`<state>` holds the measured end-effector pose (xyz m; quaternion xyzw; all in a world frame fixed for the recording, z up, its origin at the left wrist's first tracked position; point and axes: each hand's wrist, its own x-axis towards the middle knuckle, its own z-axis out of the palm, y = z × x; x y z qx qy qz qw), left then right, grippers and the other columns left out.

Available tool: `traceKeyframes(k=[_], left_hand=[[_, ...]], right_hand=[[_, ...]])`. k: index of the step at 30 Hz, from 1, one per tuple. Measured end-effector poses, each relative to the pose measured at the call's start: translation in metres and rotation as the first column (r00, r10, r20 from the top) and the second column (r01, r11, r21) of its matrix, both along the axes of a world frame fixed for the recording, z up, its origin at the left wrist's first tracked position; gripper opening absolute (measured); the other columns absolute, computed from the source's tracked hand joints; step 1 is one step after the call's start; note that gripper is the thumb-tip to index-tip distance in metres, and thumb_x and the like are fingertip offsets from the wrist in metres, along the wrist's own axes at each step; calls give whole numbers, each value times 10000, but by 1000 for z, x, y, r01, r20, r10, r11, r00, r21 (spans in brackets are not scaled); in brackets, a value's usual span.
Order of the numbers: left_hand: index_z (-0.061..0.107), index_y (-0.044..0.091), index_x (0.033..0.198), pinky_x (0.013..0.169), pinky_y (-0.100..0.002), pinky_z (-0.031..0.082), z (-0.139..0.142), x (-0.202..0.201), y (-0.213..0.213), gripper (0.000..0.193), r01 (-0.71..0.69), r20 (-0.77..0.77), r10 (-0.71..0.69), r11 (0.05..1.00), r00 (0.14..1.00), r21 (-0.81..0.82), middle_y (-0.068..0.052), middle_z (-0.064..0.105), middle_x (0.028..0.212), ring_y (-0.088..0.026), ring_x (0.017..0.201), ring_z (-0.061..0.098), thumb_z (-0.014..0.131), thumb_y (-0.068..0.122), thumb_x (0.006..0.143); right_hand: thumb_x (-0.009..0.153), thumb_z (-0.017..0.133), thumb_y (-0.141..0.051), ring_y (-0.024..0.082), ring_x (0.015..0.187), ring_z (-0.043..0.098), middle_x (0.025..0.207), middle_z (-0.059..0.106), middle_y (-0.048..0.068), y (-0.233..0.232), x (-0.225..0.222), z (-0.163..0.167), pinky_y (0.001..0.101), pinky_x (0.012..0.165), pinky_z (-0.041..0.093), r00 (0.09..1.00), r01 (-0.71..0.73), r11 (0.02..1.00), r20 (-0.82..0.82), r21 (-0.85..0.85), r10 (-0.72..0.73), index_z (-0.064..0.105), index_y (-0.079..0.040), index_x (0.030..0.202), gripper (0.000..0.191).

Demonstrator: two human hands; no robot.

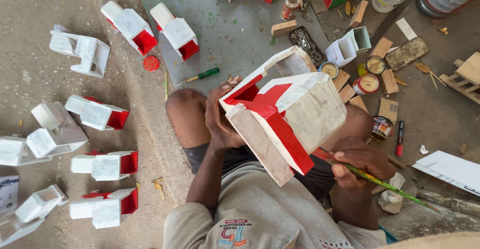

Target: The person sits cross-legged on the floor holding a wooden toy part and paints its edges and surfaces red using a paintbrush, dipping the brush into a small red paint container and rotating the piece to coat different sides. Many other painted and unpainted toy parts lie on the floor around them.

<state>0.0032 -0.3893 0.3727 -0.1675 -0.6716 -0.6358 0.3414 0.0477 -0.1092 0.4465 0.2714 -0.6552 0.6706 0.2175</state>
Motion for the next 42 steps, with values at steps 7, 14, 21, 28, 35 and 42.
traceKeyframes(k=[7,14,21,28,35,42], left_hand=[[413,36,1480,1253,-515,429,4,0,6,1066,-40,2,40,998,999,-48,-144,528,1433,-317,1424,576,997,350,645],[413,37,1482,1256,-518,425,-1,0,5,1103,-8,18,8,1000,1000,-22,-147,530,1446,-323,1427,573,1007,367,614],[418,40,1487,1270,-510,412,-7,-1,7,1181,18,5,-18,1000,1000,8,-137,527,1457,-303,1399,547,1026,397,539],[422,-2,1515,1205,-382,450,-22,0,-2,1163,18,184,-33,997,982,80,-111,514,1437,-223,1370,555,1000,352,570],[420,-3,1497,1151,-359,485,-37,-3,-12,1086,151,249,-230,942,941,300,-99,595,1391,-193,1301,597,968,316,616],[454,-6,1437,1171,-401,478,-58,-4,-22,1016,248,196,-351,877,916,411,-121,601,1399,-215,1307,594,981,272,614]], right_hand=[[861,784,-211,195,658,707,813,723,119,-6,7,0,293,581,582,998,-60,991,29,120,57,705,-5,944,236],[915,771,-208,185,660,702,848,712,114,-12,14,10,299,616,584,1000,-6,992,28,124,3,695,-17,1003,224],[900,787,-178,206,702,707,854,708,127,-14,23,12,348,658,591,995,-100,988,33,118,97,674,-11,973,214],[930,777,-226,191,625,640,854,678,137,1,32,-18,302,588,543,998,53,996,-31,-71,-55,630,-12,1021,275],[939,734,-219,194,602,619,848,654,186,19,24,-43,317,567,545,985,103,975,-119,-196,-127,598,0,1034,275],[979,743,-251,182,613,611,863,668,215,27,22,-63,314,583,546,989,56,972,-120,-228,-85,559,-33,1145,330]])
